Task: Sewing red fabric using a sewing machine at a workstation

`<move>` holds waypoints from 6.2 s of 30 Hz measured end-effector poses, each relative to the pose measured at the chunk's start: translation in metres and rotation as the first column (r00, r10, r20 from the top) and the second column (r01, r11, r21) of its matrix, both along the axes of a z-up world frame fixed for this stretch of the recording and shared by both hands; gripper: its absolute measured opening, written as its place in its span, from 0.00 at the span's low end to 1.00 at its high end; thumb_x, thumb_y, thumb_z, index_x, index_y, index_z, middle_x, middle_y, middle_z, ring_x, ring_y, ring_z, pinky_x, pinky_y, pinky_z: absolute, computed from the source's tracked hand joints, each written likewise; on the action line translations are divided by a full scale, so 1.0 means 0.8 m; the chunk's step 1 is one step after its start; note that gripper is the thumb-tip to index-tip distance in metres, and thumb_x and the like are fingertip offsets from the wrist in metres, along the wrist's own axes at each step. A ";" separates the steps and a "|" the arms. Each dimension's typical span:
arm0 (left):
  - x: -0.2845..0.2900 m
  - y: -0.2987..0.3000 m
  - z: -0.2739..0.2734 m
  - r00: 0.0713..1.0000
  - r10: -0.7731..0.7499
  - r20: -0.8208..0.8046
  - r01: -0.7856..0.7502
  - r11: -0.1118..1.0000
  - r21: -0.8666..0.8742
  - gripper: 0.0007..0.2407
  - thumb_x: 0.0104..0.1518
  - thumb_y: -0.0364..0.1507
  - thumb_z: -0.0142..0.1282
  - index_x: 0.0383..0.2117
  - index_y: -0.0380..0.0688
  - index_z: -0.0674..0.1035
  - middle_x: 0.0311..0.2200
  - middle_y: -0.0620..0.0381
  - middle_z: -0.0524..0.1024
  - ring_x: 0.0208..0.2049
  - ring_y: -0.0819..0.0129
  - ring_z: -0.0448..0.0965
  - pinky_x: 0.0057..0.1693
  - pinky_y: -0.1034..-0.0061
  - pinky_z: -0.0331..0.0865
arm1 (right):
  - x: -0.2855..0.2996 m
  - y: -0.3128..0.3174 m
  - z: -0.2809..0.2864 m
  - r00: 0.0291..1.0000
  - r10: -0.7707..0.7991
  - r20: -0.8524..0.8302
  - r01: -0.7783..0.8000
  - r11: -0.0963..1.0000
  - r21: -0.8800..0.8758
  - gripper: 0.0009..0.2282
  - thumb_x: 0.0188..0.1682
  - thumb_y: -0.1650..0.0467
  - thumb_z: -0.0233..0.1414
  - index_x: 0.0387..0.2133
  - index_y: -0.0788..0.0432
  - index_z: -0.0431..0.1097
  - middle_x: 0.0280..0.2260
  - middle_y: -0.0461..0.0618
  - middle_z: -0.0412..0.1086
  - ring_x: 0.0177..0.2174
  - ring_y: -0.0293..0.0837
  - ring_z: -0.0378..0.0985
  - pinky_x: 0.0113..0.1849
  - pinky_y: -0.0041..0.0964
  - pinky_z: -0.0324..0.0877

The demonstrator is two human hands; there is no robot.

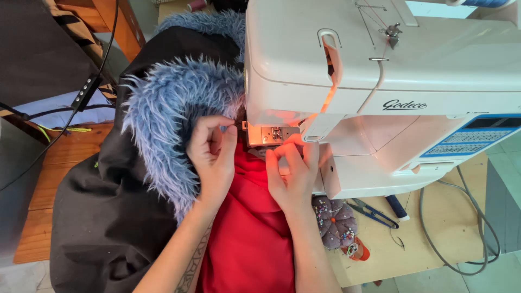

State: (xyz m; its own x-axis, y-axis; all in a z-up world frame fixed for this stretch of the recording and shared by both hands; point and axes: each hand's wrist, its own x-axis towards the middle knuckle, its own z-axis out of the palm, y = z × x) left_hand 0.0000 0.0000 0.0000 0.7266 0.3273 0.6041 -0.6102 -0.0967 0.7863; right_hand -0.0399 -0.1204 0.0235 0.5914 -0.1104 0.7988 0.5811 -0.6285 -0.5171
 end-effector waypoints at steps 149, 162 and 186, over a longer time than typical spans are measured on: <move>0.026 -0.031 -0.018 0.901 -0.018 0.433 -0.220 0.842 0.493 0.18 0.51 0.21 0.55 0.10 0.46 0.58 0.13 0.56 0.52 0.15 0.57 0.58 0.25 0.76 0.57 | 0.053 -0.343 0.115 0.992 0.057 0.111 -0.118 0.720 0.684 0.04 0.42 0.73 0.45 0.26 0.58 0.67 0.30 0.49 0.67 0.35 0.44 0.72 0.38 0.37 0.69; 0.004 -0.037 0.011 0.933 -0.039 0.358 -0.169 0.831 0.530 0.18 0.53 0.15 0.47 0.11 0.40 0.52 0.12 0.56 0.49 0.17 0.64 0.47 0.28 0.71 0.43 | 0.048 -0.327 0.113 0.993 0.066 0.093 -0.109 0.787 0.607 0.12 0.40 0.72 0.37 0.34 0.56 0.66 0.38 0.49 0.67 0.43 0.44 0.70 0.47 0.38 0.68; 0.014 -0.005 -0.012 0.873 0.068 0.482 -0.333 0.807 0.488 0.13 0.40 0.10 0.40 0.09 0.44 0.56 0.12 0.56 0.49 0.14 0.56 0.53 0.23 0.75 0.51 | 0.000 -0.079 0.022 0.988 -0.123 0.088 0.117 0.991 0.067 0.03 0.38 0.79 0.53 0.23 0.62 0.68 0.22 0.49 0.68 0.24 0.45 0.67 0.31 0.34 0.62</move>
State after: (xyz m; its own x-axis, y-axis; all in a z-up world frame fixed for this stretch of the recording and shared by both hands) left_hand 0.0115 -0.0037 -0.0095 0.3107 -0.0412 0.9496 -0.7806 -0.5810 0.2303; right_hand -0.0401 -0.1840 0.0407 0.4952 -0.2264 0.8388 0.5501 -0.6656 -0.5044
